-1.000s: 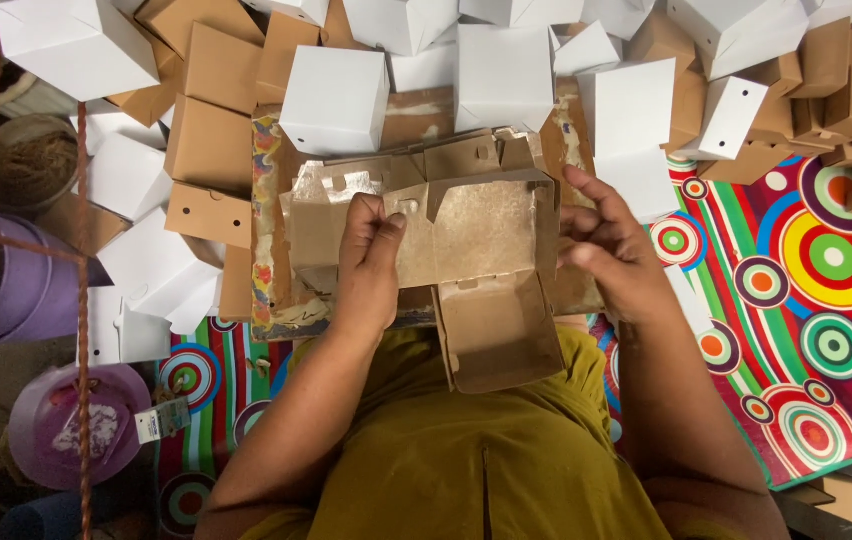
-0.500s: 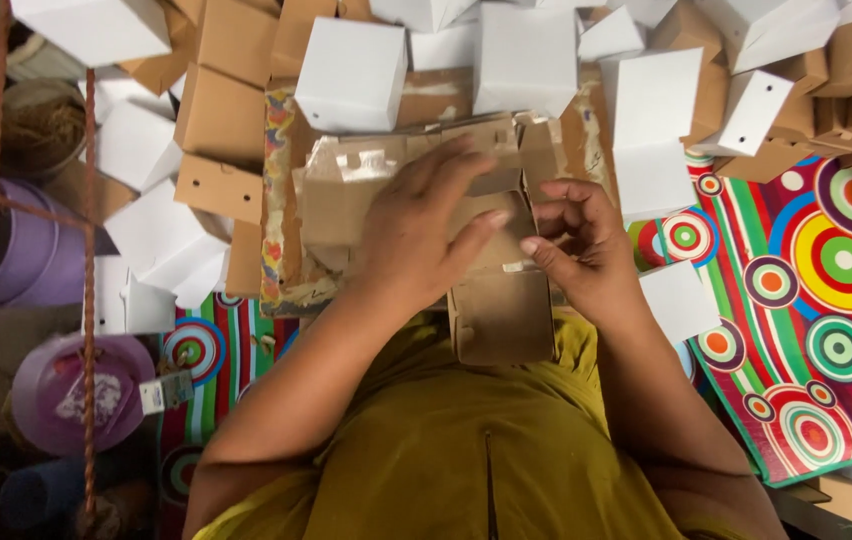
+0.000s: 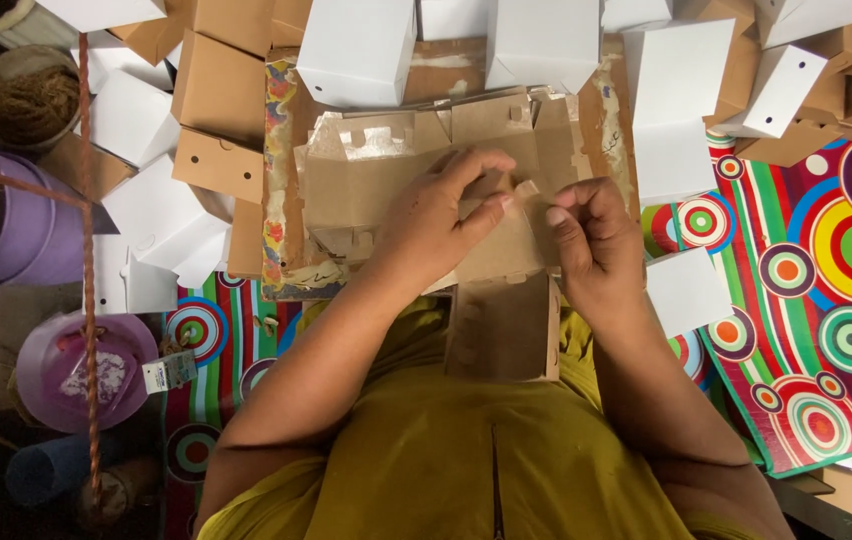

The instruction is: The person folds multiple flat cardboard box templates into their three-dimensional box shapes by hand, pressing on the creases and tucking in the tabs.

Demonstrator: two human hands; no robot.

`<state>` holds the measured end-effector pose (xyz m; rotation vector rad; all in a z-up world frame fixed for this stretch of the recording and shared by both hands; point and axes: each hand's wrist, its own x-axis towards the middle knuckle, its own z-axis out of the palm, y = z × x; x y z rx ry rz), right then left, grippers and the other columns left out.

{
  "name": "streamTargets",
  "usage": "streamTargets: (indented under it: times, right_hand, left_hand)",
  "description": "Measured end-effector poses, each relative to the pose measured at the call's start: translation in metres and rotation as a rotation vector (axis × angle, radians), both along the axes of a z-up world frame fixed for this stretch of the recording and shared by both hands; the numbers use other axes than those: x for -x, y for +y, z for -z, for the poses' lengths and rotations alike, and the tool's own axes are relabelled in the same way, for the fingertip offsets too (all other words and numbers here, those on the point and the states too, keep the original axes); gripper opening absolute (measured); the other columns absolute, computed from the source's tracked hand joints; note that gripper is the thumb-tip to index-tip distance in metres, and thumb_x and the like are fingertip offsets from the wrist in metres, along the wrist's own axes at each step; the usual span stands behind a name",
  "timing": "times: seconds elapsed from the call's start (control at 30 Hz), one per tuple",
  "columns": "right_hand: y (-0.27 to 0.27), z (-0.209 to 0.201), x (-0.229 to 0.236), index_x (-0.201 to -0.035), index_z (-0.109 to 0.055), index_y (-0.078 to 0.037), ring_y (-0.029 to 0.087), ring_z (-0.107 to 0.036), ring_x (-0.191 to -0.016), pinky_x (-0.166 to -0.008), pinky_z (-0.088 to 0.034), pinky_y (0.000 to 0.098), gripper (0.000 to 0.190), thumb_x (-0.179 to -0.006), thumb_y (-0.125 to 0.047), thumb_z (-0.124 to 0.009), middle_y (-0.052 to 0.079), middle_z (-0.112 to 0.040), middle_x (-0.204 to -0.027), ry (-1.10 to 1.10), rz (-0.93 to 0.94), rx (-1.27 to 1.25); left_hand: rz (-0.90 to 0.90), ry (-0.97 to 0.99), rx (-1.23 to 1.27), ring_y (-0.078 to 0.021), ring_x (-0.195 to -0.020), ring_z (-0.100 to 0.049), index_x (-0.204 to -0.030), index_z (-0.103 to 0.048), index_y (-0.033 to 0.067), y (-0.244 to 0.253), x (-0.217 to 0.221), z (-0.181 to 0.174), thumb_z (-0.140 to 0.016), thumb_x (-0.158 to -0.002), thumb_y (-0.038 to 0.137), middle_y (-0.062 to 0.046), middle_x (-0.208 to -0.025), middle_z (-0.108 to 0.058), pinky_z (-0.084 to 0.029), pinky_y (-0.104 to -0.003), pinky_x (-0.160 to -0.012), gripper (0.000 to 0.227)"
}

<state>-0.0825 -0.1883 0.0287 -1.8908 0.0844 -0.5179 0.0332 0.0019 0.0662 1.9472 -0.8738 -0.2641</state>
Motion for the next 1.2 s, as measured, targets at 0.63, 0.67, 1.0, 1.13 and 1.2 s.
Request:
streamTargets:
  times: [0.63,0.67,1.0,1.13,1.2]
  right_hand:
    - [-0.041,0.001,-0.001,-0.157,-0.033,-0.005,0.035,-0.056,-0.123,-0.103,-0.047,0.0481,0.083,-0.088,-0.039,-0.067,0.024,-0.056,-0.135,-0.007,-0.177,-0.187]
    - [-0.039,-0.005,-0.003,-0.155,-0.034,-0.001,0.038,-0.053,-0.122,-0.104,-0.045,0.0511,0.064,-0.103,-0.031,-0.056,0.026,-0.054,-0.132,-0.037,-0.107,-0.115]
    - [-0.076,0.007,-0.013,-0.144,-0.058,-0.009,0.028,-0.07,-0.1,-0.078,-0.061,0.0394,0.051,-0.1,-0.035,-0.056,0.019,-0.068,-0.115,0.205,0.079,-0.281]
    - [-0.088,0.035,-0.016,-0.146,-0.05,0.003,0.03,-0.069,-0.107,-0.09,-0.059,0.0472,0.06,-0.098,-0.03,-0.065,0.023,-0.068,-0.119,0.231,0.042,-0.419]
    - [-0.098,0.051,-0.02,-0.141,-0.058,0.0,0.03,-0.07,-0.103,-0.09,-0.059,0.0469,0.049,-0.098,-0.025,-0.063,0.022,-0.07,-0.114,0.252,-0.024,-0.411]
  left_hand:
    - [-0.347,0.566,0.587,-0.0362,-0.114,-0.067,-0.144,-0.053,0.011,0.052,-0.05,0.108,-0.045,-0.107,0.015,-0.029,-0.131,-0.061,-0.058,-0.05,-0.097,0.038]
    - [-0.33,0.621,0.653,-0.0324,-0.112,-0.066,-0.144,-0.052,0.0073,0.051,-0.053,0.126,-0.049,-0.106,0.017,-0.027,-0.131,-0.06,-0.058,-0.047,-0.095,0.04]
    - [-0.021,0.828,0.6,-0.0305,-0.114,-0.071,-0.152,-0.043,0.0171,0.064,-0.055,0.042,-0.057,-0.095,0.054,-0.021,-0.139,-0.062,-0.066,-0.045,-0.076,0.069]
    - [0.011,0.824,0.498,-0.0292,-0.113,-0.071,-0.144,-0.052,0.0156,0.05,-0.057,0.038,-0.059,-0.094,0.05,-0.019,-0.137,-0.066,-0.063,-0.039,-0.072,0.06]
    - [0.03,0.847,0.459,-0.0277,-0.109,-0.072,-0.14,-0.057,0.0141,0.038,-0.054,0.047,-0.063,-0.092,0.05,-0.018,-0.133,-0.068,-0.063,-0.039,-0.071,0.06]
